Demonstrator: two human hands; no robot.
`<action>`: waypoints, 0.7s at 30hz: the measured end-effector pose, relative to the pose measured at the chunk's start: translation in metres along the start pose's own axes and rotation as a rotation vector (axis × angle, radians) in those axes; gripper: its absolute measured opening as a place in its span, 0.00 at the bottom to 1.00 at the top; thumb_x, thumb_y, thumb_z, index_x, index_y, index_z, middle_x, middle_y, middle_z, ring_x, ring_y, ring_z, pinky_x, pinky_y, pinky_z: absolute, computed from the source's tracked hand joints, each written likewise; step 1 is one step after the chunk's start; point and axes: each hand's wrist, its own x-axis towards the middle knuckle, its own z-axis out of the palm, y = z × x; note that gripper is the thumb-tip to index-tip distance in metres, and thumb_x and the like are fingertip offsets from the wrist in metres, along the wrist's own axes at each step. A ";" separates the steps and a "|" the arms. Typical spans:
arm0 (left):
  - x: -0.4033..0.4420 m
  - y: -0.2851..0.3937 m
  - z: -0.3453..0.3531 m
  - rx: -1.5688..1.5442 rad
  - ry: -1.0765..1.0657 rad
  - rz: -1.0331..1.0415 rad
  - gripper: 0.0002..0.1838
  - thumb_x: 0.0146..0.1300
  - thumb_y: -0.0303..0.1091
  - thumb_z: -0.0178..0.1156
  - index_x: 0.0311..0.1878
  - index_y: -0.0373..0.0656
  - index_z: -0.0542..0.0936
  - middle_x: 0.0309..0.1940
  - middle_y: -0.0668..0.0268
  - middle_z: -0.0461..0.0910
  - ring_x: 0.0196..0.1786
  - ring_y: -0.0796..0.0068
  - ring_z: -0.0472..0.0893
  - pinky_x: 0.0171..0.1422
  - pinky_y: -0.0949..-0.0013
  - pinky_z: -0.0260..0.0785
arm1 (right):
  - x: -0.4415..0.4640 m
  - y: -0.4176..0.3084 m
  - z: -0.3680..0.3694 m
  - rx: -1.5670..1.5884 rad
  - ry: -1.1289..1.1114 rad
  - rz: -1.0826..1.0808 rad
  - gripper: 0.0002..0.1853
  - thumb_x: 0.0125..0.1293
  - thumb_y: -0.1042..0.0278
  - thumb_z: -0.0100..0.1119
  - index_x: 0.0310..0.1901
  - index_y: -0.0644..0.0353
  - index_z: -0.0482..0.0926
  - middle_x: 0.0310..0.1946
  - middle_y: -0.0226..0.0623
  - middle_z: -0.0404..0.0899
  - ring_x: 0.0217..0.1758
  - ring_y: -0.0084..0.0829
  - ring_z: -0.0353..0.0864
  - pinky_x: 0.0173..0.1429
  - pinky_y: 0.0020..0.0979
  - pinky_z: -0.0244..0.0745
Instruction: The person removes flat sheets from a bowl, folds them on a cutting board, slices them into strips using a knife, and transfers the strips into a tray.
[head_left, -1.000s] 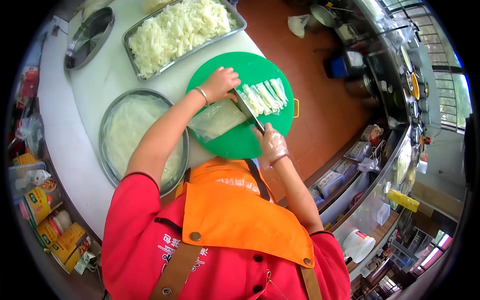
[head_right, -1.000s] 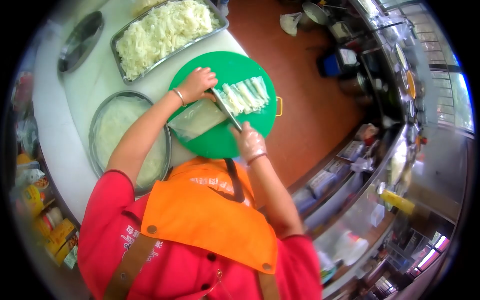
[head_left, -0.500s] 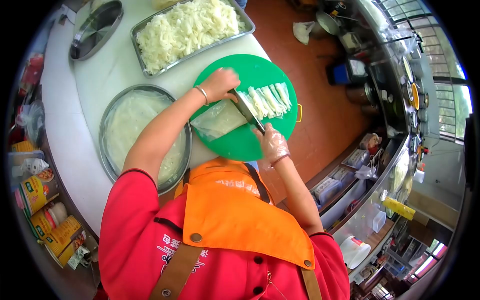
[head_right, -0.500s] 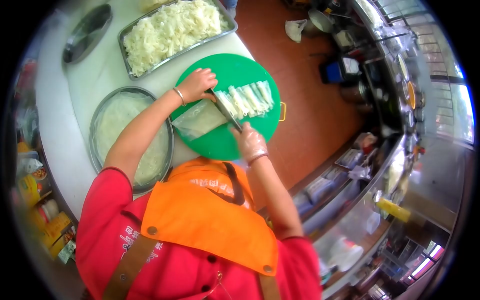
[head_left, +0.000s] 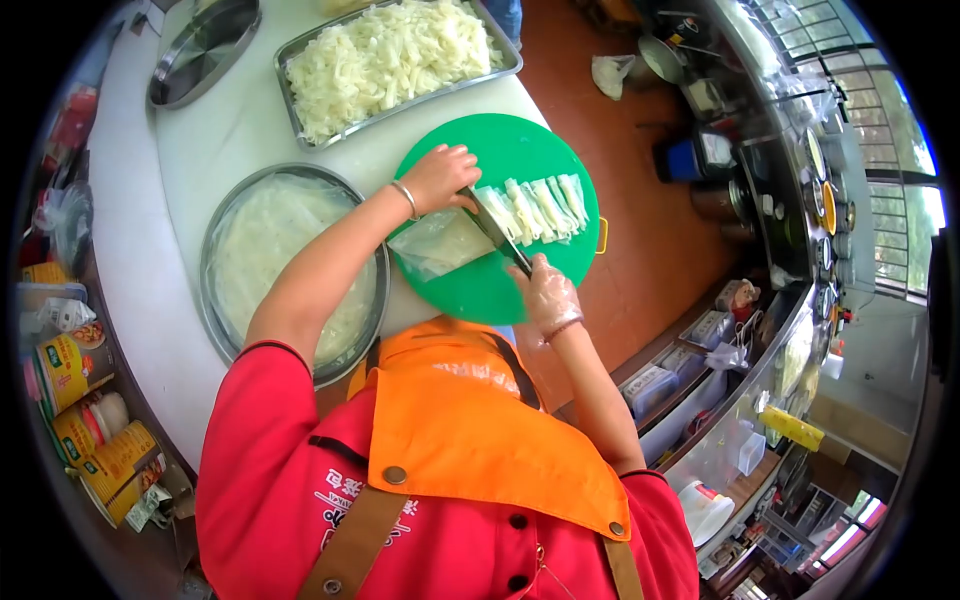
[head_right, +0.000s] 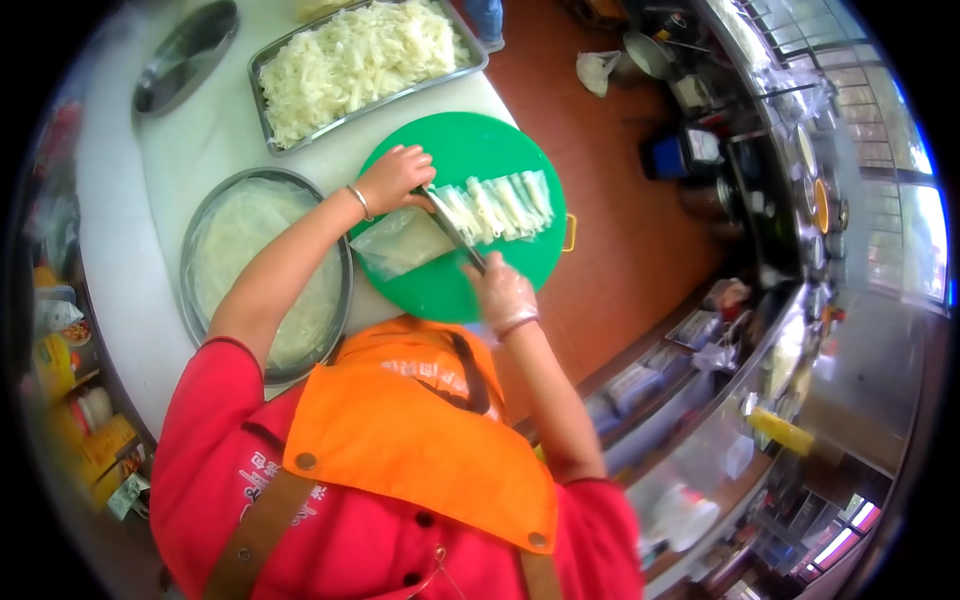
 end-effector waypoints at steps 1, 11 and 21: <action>-0.001 0.005 -0.009 0.002 0.025 -0.010 0.20 0.48 0.47 0.74 0.34 0.48 0.74 0.36 0.65 0.73 0.48 0.62 0.74 0.50 0.59 0.65 | -0.005 -0.007 -0.013 -0.018 -0.031 0.006 0.25 0.72 0.45 0.53 0.47 0.64 0.70 0.36 0.61 0.82 0.41 0.60 0.82 0.45 0.53 0.77; -0.027 0.000 0.002 0.091 0.106 -0.036 0.21 0.47 0.48 0.74 0.33 0.48 0.74 0.36 0.65 0.73 0.48 0.63 0.74 0.50 0.59 0.65 | 0.012 -0.003 0.031 -0.023 0.015 -0.050 0.25 0.72 0.42 0.52 0.44 0.63 0.70 0.34 0.56 0.84 0.37 0.57 0.84 0.42 0.52 0.78; -0.042 0.015 -0.005 0.120 0.105 -0.028 0.23 0.48 0.54 0.72 0.35 0.47 0.77 0.37 0.66 0.75 0.49 0.64 0.75 0.51 0.60 0.67 | -0.004 -0.004 0.030 -0.043 -0.027 -0.053 0.25 0.72 0.42 0.52 0.42 0.62 0.70 0.32 0.57 0.83 0.37 0.57 0.84 0.42 0.52 0.78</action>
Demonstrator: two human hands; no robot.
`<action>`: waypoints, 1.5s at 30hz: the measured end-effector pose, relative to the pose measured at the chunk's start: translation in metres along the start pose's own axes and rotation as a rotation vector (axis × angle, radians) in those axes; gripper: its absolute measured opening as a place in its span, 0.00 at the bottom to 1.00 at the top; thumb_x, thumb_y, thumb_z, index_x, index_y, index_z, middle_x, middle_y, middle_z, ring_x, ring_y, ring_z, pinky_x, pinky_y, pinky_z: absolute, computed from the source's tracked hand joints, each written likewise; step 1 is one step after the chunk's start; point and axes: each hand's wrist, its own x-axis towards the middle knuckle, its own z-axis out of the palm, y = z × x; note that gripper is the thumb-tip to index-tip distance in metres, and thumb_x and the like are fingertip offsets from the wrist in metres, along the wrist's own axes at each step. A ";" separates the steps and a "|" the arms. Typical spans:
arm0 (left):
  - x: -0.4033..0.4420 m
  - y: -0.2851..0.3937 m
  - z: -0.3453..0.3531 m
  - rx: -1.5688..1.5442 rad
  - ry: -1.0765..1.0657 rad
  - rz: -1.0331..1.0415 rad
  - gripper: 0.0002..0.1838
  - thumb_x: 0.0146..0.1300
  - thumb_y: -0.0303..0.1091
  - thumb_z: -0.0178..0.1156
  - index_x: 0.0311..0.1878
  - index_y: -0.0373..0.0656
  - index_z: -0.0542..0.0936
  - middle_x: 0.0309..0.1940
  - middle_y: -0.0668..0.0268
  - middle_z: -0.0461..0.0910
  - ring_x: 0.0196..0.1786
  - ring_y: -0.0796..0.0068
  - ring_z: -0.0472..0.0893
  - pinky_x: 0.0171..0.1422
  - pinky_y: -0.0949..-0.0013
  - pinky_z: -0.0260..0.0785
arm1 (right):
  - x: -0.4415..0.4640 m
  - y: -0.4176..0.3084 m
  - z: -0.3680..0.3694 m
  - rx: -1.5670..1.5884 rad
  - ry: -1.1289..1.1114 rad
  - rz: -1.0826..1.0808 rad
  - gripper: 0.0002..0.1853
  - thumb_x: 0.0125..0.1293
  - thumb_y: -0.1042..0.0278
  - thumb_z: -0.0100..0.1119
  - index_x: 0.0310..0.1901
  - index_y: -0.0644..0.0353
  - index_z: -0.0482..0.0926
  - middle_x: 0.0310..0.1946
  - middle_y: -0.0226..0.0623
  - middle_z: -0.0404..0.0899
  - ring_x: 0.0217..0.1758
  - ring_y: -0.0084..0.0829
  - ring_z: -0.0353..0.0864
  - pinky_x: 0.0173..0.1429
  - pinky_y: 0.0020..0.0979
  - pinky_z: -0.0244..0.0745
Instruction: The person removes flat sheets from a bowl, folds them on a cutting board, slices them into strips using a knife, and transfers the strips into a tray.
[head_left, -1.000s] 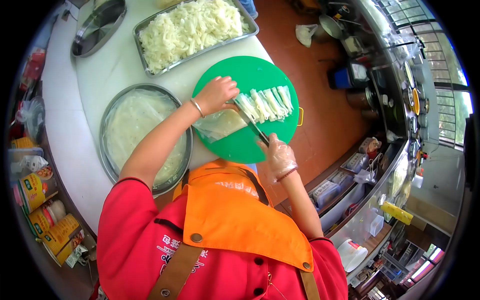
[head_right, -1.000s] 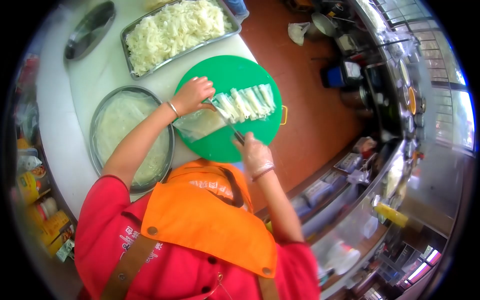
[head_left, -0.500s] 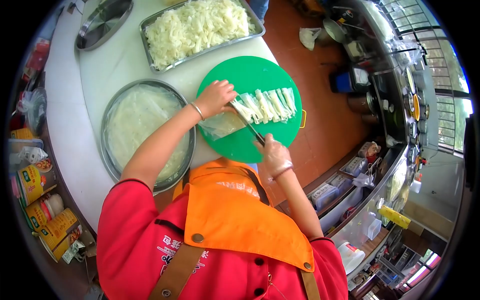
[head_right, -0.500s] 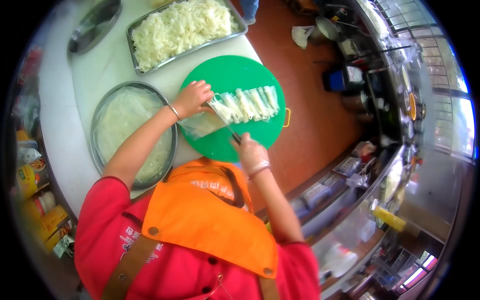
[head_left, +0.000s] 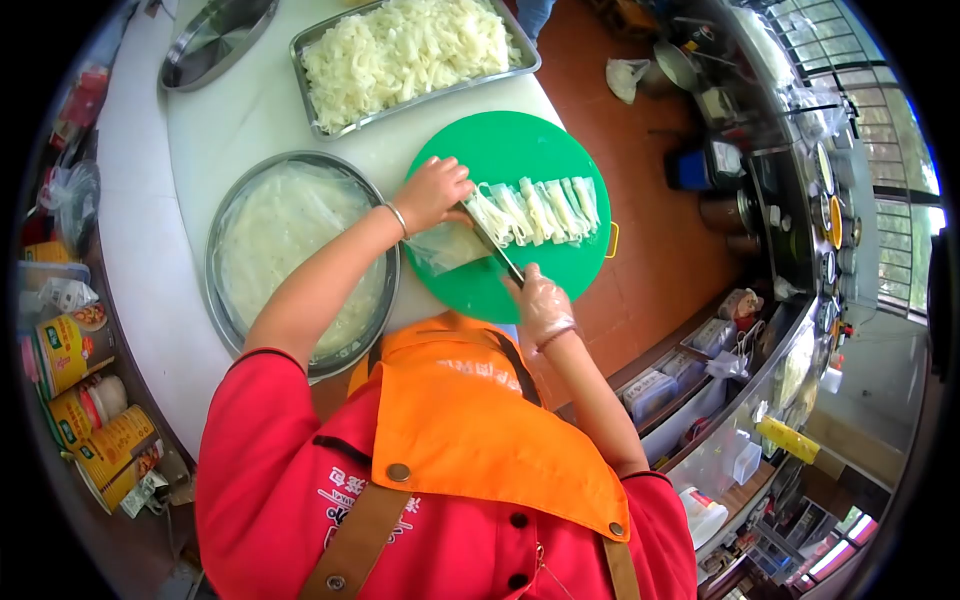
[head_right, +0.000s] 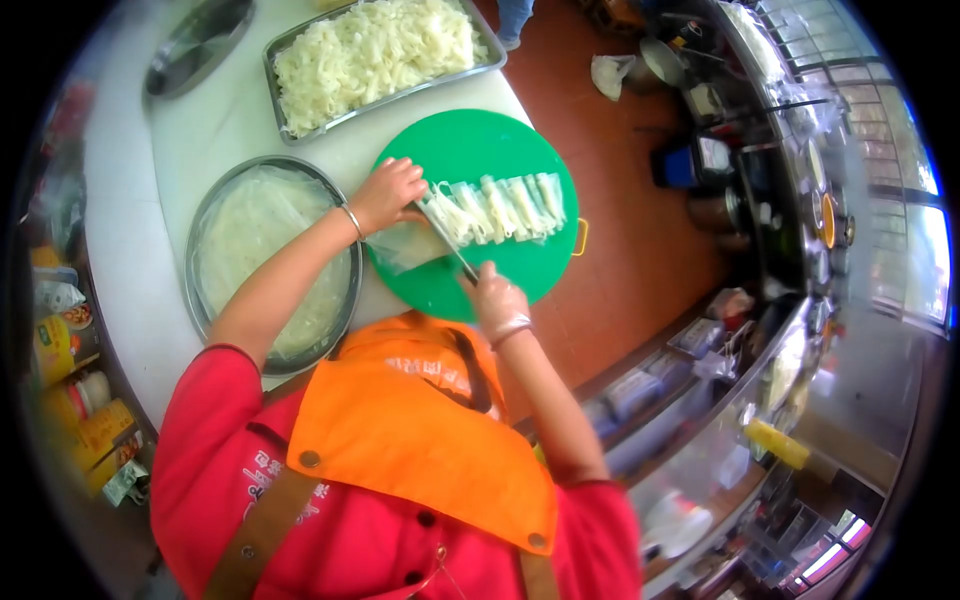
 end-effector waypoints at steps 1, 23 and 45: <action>0.002 -0.003 0.002 0.051 0.010 0.008 0.23 0.49 0.55 0.72 0.37 0.46 0.78 0.38 0.67 0.76 0.49 0.65 0.75 0.51 0.61 0.68 | 0.007 -0.004 0.005 -0.001 0.019 0.004 0.25 0.72 0.42 0.52 0.42 0.62 0.70 0.33 0.57 0.83 0.38 0.57 0.84 0.42 0.52 0.78; -0.013 -0.004 -0.018 -0.090 -0.055 -0.062 0.24 0.46 0.55 0.73 0.30 0.47 0.74 0.33 0.65 0.73 0.45 0.62 0.75 0.48 0.59 0.66 | -0.004 -0.022 -0.021 -0.029 0.021 -0.085 0.25 0.72 0.42 0.53 0.42 0.62 0.68 0.29 0.55 0.83 0.34 0.56 0.84 0.38 0.51 0.80; -0.020 -0.006 -0.040 -0.095 -0.062 -0.062 0.24 0.46 0.54 0.73 0.32 0.47 0.74 0.34 0.65 0.72 0.44 0.62 0.75 0.48 0.58 0.67 | -0.011 -0.037 -0.021 -0.018 0.022 -0.096 0.24 0.73 0.44 0.52 0.43 0.62 0.69 0.28 0.56 0.82 0.33 0.57 0.84 0.37 0.52 0.78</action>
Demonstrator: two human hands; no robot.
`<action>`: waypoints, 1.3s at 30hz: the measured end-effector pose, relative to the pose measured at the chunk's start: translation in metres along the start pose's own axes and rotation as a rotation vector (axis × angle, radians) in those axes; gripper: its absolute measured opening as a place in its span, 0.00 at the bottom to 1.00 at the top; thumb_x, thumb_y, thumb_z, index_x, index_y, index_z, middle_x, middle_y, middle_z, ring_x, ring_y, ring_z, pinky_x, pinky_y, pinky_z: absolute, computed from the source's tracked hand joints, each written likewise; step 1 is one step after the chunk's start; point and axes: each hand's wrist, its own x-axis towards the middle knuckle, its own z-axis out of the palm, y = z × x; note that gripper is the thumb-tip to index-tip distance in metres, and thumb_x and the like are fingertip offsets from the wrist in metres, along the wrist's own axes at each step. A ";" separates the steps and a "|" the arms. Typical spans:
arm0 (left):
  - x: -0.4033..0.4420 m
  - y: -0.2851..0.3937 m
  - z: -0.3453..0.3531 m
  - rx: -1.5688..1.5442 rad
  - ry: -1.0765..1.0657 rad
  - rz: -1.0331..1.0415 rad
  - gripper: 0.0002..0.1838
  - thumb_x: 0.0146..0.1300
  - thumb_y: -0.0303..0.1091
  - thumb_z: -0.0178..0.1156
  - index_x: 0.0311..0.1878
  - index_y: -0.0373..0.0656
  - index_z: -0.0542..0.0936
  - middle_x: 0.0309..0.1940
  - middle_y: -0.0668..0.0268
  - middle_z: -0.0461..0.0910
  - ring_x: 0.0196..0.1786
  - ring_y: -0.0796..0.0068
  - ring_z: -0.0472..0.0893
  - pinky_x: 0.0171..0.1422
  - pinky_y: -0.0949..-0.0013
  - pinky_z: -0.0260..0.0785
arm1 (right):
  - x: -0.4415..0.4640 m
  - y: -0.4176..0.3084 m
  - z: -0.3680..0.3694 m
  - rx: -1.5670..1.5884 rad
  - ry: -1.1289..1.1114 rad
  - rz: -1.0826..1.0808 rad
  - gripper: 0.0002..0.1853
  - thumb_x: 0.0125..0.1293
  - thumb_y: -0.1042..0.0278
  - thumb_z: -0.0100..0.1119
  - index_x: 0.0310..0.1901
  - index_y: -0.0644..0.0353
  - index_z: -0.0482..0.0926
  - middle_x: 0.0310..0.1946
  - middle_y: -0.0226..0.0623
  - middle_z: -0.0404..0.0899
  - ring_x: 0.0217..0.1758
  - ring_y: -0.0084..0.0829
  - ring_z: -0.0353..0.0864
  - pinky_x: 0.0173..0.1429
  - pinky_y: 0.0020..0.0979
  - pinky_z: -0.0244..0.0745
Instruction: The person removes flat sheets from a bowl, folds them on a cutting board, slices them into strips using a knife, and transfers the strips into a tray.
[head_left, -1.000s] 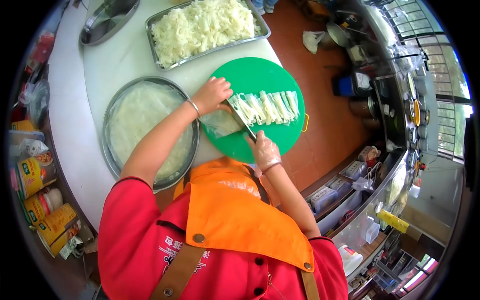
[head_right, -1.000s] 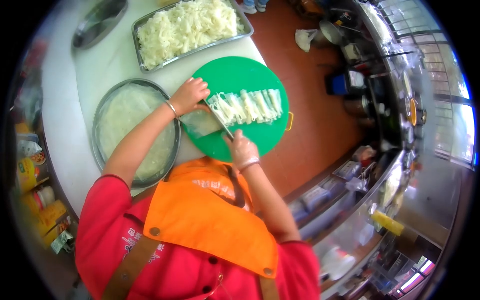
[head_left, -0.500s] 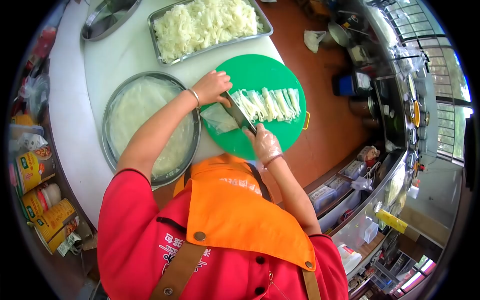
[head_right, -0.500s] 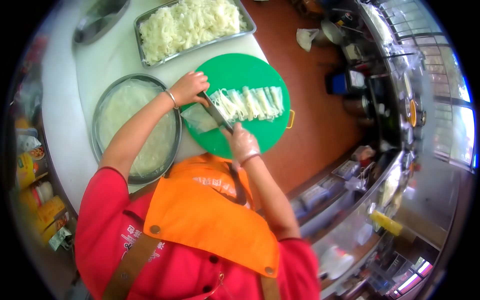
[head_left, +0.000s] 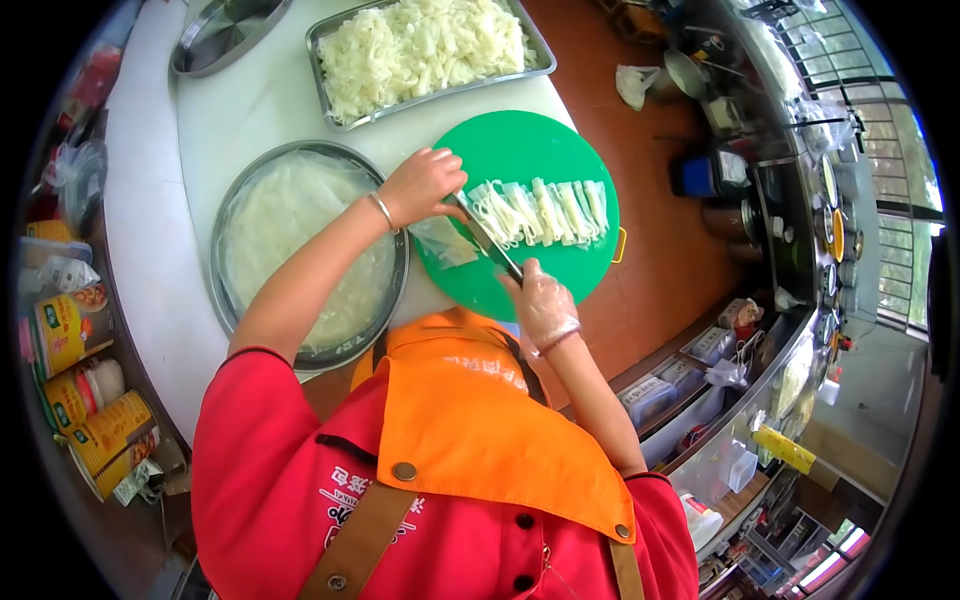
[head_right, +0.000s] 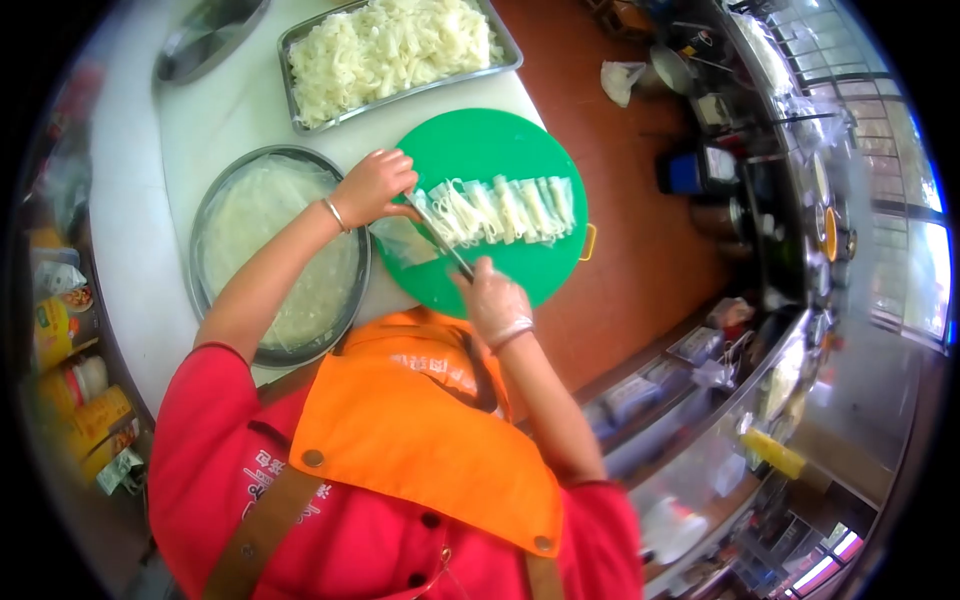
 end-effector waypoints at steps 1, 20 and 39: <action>-0.006 0.005 0.001 -0.007 0.006 -0.001 0.24 0.46 0.54 0.73 0.32 0.47 0.74 0.34 0.65 0.72 0.44 0.62 0.75 0.48 0.58 0.67 | -0.006 0.001 0.000 0.006 -0.003 -0.013 0.23 0.73 0.44 0.51 0.43 0.62 0.69 0.29 0.56 0.82 0.33 0.56 0.84 0.37 0.51 0.78; -0.034 -0.002 0.017 0.113 -0.038 0.010 0.22 0.50 0.54 0.71 0.32 0.47 0.75 0.34 0.65 0.73 0.46 0.63 0.75 0.49 0.60 0.67 | 0.006 -0.005 0.047 -0.007 -0.055 -0.008 0.21 0.73 0.48 0.53 0.42 0.63 0.70 0.28 0.54 0.82 0.34 0.55 0.84 0.39 0.51 0.79; -0.068 0.045 0.034 -0.753 0.852 -0.793 0.26 0.67 0.36 0.66 0.65 0.40 0.70 0.57 0.59 0.73 0.59 0.69 0.74 0.58 0.63 0.72 | -0.010 0.019 -0.009 0.267 0.056 -0.071 0.20 0.71 0.50 0.58 0.38 0.63 0.74 0.29 0.56 0.81 0.33 0.57 0.82 0.37 0.51 0.76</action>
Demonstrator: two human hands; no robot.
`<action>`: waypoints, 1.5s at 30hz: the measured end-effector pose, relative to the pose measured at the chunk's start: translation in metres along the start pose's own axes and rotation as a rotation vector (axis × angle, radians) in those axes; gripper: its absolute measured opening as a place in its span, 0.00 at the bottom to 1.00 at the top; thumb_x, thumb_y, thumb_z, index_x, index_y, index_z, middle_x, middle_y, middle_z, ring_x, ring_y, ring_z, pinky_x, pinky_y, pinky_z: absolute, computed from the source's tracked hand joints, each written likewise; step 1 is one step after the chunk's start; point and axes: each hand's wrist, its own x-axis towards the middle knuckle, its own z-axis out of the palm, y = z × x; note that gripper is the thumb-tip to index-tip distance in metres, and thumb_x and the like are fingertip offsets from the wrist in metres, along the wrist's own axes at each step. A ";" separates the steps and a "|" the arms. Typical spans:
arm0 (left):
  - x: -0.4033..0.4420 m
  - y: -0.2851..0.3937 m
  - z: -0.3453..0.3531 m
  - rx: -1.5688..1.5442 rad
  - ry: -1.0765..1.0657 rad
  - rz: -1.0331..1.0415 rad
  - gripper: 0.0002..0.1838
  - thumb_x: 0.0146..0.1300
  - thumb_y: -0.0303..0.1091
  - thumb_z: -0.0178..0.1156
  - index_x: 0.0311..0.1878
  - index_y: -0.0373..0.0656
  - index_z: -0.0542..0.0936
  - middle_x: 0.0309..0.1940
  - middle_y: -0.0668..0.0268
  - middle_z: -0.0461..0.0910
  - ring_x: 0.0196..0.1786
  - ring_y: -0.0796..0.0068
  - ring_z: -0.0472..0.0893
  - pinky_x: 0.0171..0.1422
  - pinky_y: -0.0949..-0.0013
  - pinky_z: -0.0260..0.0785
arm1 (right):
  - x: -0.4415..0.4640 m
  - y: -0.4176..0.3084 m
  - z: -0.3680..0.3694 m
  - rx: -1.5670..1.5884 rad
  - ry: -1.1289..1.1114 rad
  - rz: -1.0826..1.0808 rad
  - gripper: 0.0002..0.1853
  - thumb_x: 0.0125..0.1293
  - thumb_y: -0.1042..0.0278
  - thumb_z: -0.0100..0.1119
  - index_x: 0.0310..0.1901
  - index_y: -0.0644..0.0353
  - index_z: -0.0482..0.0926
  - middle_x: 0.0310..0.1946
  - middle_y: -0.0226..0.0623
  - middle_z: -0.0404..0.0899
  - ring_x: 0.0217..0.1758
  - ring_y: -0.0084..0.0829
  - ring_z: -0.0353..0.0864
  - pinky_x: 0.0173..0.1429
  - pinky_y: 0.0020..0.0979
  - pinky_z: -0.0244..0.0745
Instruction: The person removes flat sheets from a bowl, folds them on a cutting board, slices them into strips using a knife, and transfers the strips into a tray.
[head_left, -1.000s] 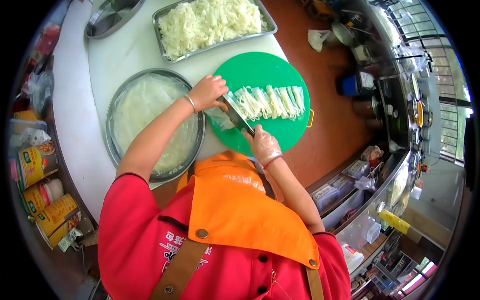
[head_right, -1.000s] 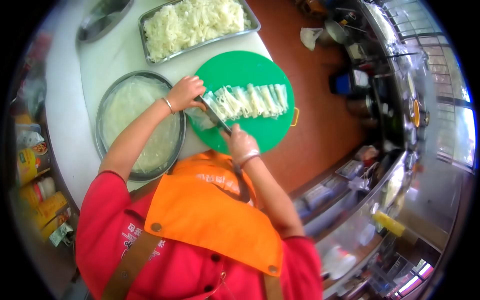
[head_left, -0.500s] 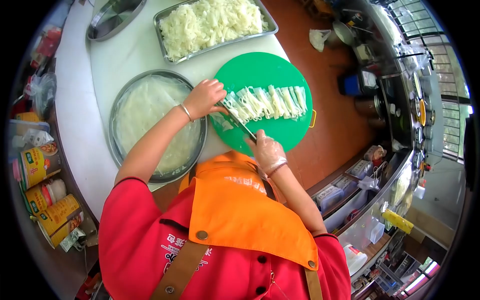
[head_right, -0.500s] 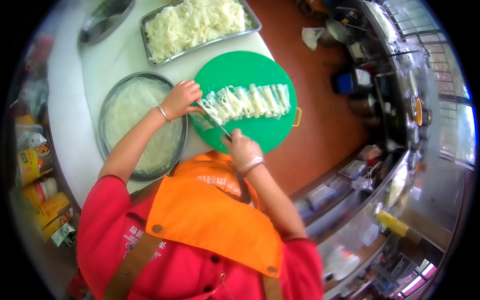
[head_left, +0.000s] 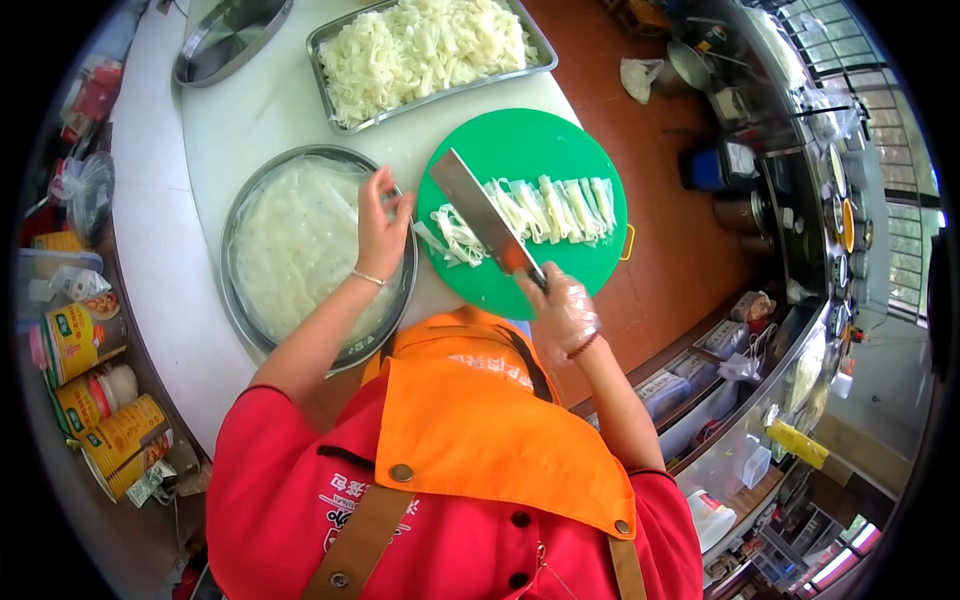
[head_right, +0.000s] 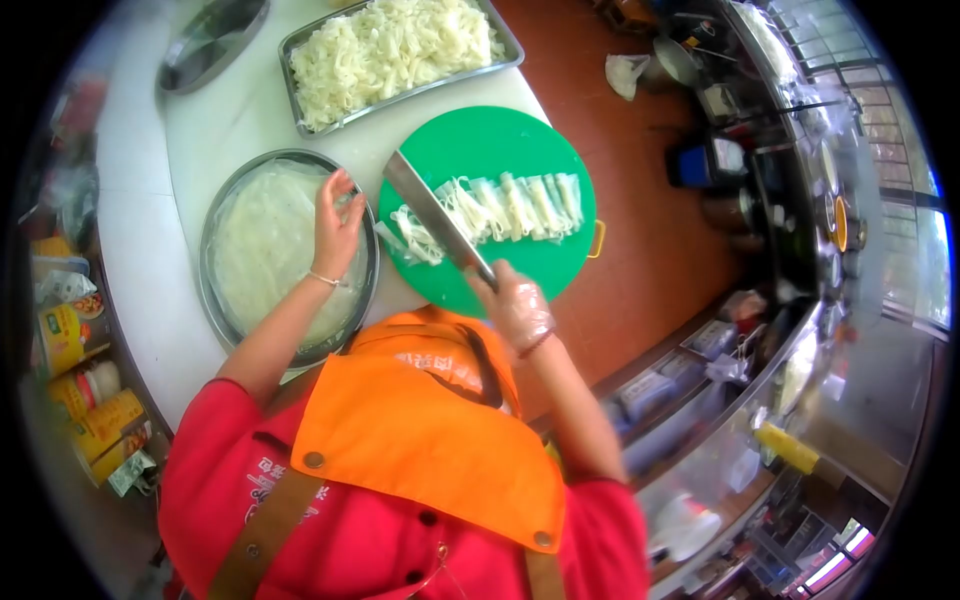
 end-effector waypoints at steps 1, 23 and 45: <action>-0.018 -0.013 -0.004 -0.193 -0.027 -0.319 0.26 0.66 0.35 0.67 0.64 0.40 0.70 0.56 0.61 0.74 0.58 0.71 0.75 0.58 0.65 0.72 | 0.001 0.003 -0.011 0.009 0.024 -0.013 0.19 0.71 0.51 0.58 0.37 0.62 0.74 0.29 0.55 0.81 0.33 0.57 0.82 0.37 0.52 0.76; -0.051 -0.027 0.027 -0.542 -0.094 -1.021 0.19 0.70 0.40 0.60 0.59 0.39 0.73 0.56 0.61 0.76 0.62 0.66 0.73 0.66 0.55 0.66 | 0.188 0.086 -0.076 -0.596 0.195 0.196 0.28 0.67 0.39 0.57 0.46 0.61 0.84 0.42 0.50 0.85 0.47 0.50 0.83 0.52 0.46 0.77; 0.055 -0.029 0.099 -0.818 -0.262 -1.081 0.13 0.70 0.33 0.61 0.55 0.40 0.78 0.50 0.64 0.82 0.54 0.71 0.81 0.58 0.63 0.75 | 0.207 0.029 0.036 0.366 -0.222 -0.121 0.28 0.67 0.58 0.63 0.65 0.57 0.72 0.51 0.53 0.82 0.53 0.51 0.82 0.57 0.43 0.78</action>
